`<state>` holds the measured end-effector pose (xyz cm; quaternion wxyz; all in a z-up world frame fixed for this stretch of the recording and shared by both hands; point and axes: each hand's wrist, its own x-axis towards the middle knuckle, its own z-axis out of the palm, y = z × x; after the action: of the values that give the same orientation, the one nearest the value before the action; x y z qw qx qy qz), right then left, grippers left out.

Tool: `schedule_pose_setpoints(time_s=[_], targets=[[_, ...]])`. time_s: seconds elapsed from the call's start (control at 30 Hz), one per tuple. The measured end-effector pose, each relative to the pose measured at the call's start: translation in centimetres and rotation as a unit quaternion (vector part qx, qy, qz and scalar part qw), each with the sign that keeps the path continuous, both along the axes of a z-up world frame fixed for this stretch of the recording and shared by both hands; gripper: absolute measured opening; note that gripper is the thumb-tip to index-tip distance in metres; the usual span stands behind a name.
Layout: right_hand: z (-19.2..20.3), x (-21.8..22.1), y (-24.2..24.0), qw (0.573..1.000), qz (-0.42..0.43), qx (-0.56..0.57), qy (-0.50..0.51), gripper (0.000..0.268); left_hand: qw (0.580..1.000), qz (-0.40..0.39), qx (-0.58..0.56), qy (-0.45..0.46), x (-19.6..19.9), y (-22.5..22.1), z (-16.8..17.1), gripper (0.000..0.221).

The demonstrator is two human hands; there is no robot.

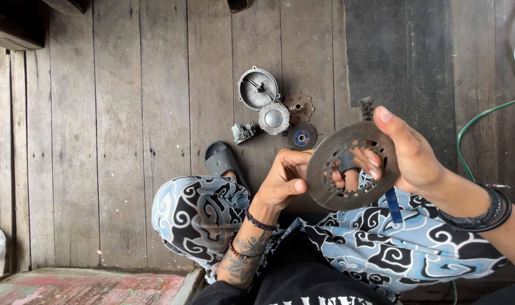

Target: Manually cleaning and clearing debris from a motorcycle clutch plate using a grinding disc and a pick tool.

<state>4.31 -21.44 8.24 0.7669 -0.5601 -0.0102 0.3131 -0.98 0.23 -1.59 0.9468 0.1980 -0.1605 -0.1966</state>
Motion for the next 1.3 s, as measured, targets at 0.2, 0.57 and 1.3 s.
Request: schedule_pose_setpoints(time_s=[0.2,0.57,1.3], targets=[[-0.2,0.5,-0.6,0.999,0.031,-0.008,-0.017,0.065,0.999,-0.018,0.024,0.01,0.1,0.2,-0.6,0.05],[-2.1,5.4,-5.9,0.919,-0.112,-0.261,-0.275,0.058,0.986,-0.006,0.164,0.007,0.0,-6.3,-4.0,0.05],[-3.8,3.9,-6.9,0.858,0.047,-0.402,-0.316,0.029,0.461,0.284,0.838,-0.067,2.6,-3.9,-29.2,0.047]])
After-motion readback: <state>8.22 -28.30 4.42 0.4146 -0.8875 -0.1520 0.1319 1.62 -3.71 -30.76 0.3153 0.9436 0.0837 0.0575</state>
